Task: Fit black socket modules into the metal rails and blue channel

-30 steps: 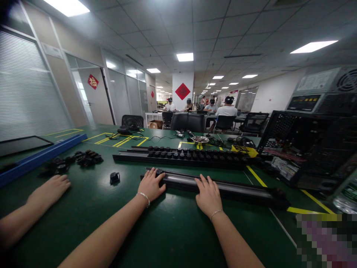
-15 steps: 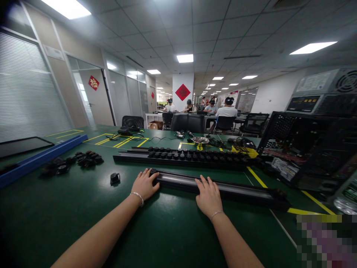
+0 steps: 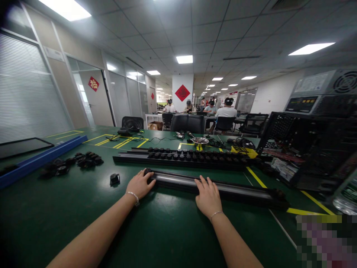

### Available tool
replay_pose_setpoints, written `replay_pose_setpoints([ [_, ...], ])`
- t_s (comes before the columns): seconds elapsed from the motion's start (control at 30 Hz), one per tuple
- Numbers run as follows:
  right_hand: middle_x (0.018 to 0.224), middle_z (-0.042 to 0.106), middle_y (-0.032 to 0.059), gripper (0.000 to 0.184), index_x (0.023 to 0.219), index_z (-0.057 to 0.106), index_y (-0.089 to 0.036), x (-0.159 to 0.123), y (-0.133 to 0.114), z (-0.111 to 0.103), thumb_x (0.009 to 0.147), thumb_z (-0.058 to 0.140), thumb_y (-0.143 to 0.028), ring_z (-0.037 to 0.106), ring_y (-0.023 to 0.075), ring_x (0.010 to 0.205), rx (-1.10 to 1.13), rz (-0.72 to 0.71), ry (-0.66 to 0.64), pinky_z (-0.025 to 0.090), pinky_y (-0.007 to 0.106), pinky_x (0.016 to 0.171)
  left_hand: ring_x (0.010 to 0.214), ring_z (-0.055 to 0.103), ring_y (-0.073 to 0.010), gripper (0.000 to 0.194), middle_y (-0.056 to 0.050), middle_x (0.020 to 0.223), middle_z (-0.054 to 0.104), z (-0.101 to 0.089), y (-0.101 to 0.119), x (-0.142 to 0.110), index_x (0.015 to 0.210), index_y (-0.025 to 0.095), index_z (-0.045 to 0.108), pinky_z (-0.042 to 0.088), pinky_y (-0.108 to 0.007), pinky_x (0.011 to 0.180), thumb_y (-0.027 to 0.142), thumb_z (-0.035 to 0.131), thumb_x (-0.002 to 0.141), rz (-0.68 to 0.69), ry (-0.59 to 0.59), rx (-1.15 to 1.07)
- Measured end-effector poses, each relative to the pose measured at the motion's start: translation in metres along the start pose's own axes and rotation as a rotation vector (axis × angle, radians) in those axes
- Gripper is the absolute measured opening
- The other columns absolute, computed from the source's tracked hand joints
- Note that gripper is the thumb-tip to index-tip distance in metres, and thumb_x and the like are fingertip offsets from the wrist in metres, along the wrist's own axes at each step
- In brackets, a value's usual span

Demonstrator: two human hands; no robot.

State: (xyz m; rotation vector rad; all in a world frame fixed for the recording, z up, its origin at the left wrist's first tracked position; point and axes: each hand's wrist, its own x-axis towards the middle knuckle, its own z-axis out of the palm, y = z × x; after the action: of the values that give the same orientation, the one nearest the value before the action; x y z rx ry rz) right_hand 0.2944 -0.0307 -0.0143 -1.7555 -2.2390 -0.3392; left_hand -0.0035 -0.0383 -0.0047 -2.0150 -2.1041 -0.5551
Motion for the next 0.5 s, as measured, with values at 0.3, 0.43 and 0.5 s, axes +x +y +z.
replay_pose_setpoints([
  [0.3,0.142,0.037,-0.0005,0.062,0.132,0.044,-0.026,0.0001,-0.0008,-0.003,0.071,0.041,-0.015,0.027,0.0236,0.131,0.008,0.009,-0.019,0.018,0.041,0.106,0.115,0.05,-0.0231,0.046,-0.008,0.132,0.047,-0.0087,-0.0039,0.0013,0.119,0.031,0.053,0.037,-0.036,0.096,0.055,0.035,0.083,-0.072,-0.064,-0.02],
  [0.43,0.142,0.036,-0.0009,0.063,0.132,0.043,-0.026,-0.0002,-0.0015,-0.0046,0.07,0.041,-0.015,0.027,0.0235,0.131,0.01,0.013,-0.029,0.018,0.041,0.106,0.117,0.049,-0.0232,0.046,-0.007,0.133,0.046,-0.0102,-0.0051,-0.0005,0.119,0.032,0.053,0.037,-0.036,0.096,0.055,0.034,0.084,-0.089,-0.061,-0.007],
  [0.5,0.142,0.036,-0.0007,0.062,0.132,0.043,-0.026,-0.0003,-0.0017,-0.0048,0.071,0.041,-0.015,0.027,0.0235,0.131,0.011,0.011,-0.025,0.019,0.041,0.106,0.117,0.049,-0.0236,0.046,-0.007,0.134,0.046,-0.0099,-0.0069,-0.0015,0.12,0.032,0.052,0.037,-0.037,0.096,0.055,0.034,0.084,-0.077,-0.047,0.005],
])
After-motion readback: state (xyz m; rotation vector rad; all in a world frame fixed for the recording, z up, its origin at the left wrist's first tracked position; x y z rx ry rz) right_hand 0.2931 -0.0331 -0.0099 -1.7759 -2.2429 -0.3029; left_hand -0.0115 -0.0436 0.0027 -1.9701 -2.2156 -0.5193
